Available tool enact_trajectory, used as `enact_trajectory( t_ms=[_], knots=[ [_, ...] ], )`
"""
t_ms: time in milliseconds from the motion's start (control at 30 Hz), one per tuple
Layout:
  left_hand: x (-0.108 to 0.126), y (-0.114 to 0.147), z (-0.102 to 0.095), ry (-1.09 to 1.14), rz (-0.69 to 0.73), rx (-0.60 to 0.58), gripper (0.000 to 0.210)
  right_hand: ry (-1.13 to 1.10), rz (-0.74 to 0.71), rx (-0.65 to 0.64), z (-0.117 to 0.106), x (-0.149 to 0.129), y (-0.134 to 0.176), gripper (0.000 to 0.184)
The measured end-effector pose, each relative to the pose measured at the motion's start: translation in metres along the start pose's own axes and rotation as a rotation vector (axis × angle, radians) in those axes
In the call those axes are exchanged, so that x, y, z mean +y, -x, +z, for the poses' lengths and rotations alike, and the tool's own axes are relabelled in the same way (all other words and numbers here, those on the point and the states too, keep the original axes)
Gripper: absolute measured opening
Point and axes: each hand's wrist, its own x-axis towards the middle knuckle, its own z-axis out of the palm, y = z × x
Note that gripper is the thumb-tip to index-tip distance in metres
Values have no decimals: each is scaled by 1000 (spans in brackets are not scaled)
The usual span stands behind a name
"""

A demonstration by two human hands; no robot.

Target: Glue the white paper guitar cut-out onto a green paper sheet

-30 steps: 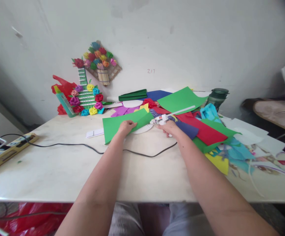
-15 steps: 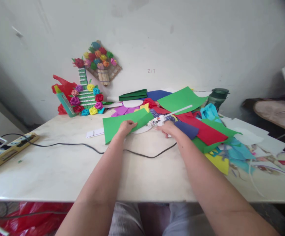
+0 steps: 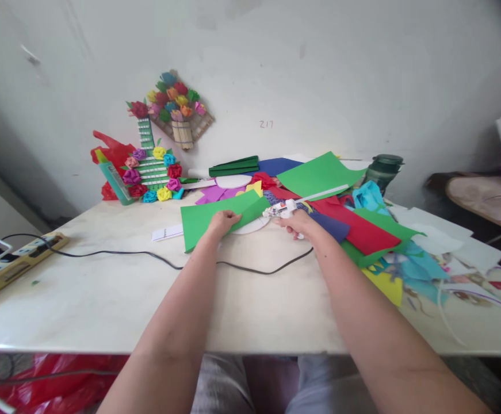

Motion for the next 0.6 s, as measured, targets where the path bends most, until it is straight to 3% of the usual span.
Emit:
enact_trajectory(
  t_ms=[300,600],
  knots=[
    [2,2,0,17,-21,-13,34,-111,-35,-65,2,-2,5,27],
    [4,5,-1,17,-45,-11,34,-63,-28,-49,9,-11,13,24]
  ],
)
